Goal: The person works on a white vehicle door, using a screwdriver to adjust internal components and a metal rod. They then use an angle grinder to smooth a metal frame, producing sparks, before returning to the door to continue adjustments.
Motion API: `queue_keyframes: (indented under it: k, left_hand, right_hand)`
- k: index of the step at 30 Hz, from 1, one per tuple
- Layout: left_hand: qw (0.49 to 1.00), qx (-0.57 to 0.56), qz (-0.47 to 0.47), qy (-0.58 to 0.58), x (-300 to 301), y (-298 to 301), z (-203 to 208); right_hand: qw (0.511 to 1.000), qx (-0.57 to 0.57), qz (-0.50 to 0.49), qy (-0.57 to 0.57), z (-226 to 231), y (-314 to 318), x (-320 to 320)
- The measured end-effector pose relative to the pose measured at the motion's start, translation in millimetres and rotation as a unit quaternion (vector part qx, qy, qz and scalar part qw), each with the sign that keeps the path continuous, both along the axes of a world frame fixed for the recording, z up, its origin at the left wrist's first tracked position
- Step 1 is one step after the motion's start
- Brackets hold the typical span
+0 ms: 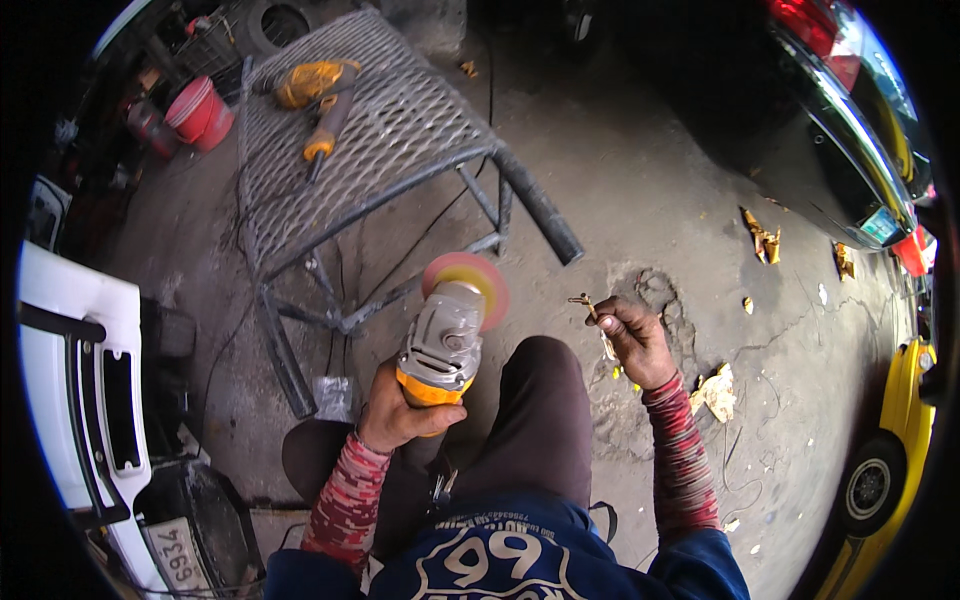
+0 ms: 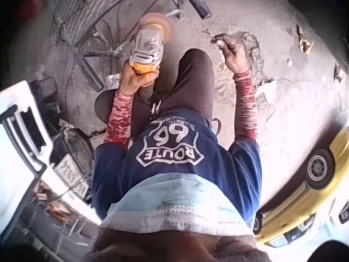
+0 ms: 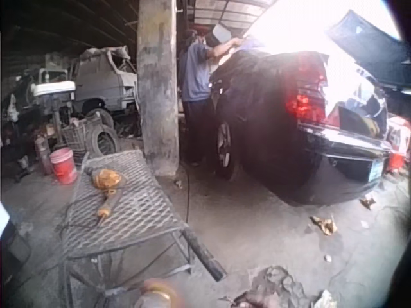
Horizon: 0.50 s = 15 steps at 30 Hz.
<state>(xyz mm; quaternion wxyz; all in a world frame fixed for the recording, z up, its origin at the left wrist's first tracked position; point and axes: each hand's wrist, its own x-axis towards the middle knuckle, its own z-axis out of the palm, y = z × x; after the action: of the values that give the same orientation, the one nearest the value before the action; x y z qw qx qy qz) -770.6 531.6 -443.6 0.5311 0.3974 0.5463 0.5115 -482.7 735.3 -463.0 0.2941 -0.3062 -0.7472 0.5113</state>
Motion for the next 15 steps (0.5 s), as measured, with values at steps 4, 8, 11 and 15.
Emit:
queue_keyframes:
  k: [4,8,11,15]
  left_hand:
    - [0.997,0.046,-0.029,0.048,-6.1,-7.2,0.1]
    - [0.988,0.057,-0.047,0.133,-14.4,-12.3,5.4]
    - [0.997,-0.005,-0.048,0.060,-23.6,-19.1,8.3]
    - [0.991,0.048,-0.038,0.119,-35.0,-29.9,8.4]
  right_hand:
    - [0.997,0.046,0.061,-0.030,-5.9,-8.6,-14.4]
    - [0.991,0.091,0.091,-0.033,-11.9,-16.4,-34.8]
    - [0.986,0.111,0.112,-0.060,-12.2,-16.1,-47.4]
    - [0.976,0.137,0.148,-0.077,-11.0,-15.9,-57.1]
